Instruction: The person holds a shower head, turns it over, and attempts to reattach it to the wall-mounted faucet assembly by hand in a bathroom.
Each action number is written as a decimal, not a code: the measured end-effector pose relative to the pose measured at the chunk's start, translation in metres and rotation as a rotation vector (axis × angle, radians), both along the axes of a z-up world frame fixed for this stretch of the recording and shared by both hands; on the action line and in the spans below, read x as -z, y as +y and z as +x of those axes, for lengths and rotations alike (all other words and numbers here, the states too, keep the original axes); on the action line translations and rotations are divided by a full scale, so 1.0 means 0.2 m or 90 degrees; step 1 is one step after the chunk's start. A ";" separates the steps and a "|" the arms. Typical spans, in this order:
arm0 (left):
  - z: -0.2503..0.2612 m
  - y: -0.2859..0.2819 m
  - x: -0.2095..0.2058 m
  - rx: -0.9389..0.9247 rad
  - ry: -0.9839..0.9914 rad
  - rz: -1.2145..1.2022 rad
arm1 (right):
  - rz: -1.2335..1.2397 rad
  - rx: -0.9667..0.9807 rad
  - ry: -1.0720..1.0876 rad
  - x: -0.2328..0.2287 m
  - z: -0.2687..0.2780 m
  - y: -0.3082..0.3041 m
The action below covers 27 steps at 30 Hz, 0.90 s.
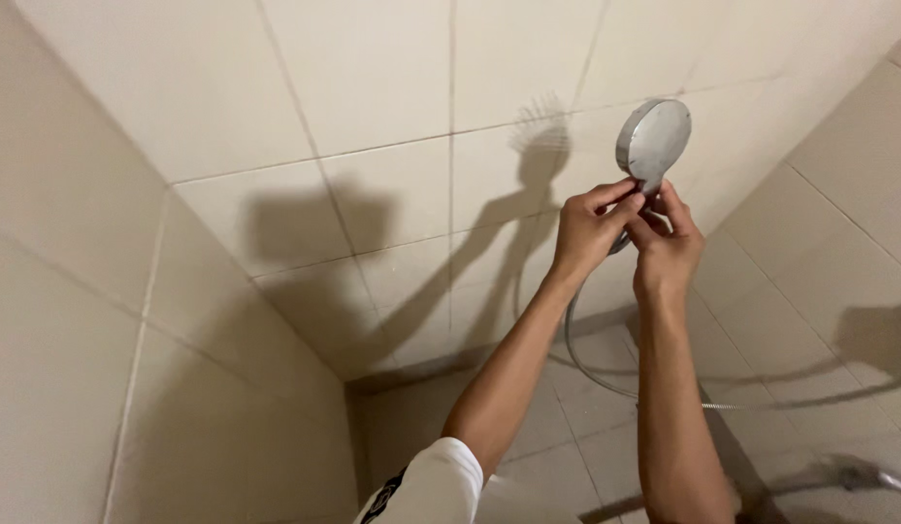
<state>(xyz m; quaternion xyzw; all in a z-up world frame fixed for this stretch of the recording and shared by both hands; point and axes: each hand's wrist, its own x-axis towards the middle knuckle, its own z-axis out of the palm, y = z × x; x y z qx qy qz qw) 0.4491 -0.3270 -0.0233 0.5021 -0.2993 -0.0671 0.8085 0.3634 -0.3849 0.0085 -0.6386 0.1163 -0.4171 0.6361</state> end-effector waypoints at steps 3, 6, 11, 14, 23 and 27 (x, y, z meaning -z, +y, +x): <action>-0.06 -0.08 0.07 0.002 0.001 0.044 | -0.010 0.028 0.016 0.11 -0.07 -0.07; -0.13 -0.13 0.14 0.032 0.028 0.072 | -0.003 0.108 0.069 0.23 -0.12 -0.16; -0.26 -0.19 0.30 0.050 0.062 0.110 | -0.025 0.191 0.052 0.43 -0.25 -0.11; -0.33 -0.18 0.40 0.089 0.078 0.140 | -0.010 0.248 0.114 0.51 -0.34 -0.04; -0.46 -0.14 0.50 0.185 0.145 0.164 | -0.036 0.318 0.183 0.72 -0.47 -0.01; -0.50 -0.11 0.39 0.169 0.114 0.158 | -0.076 0.278 0.158 0.70 -0.48 0.00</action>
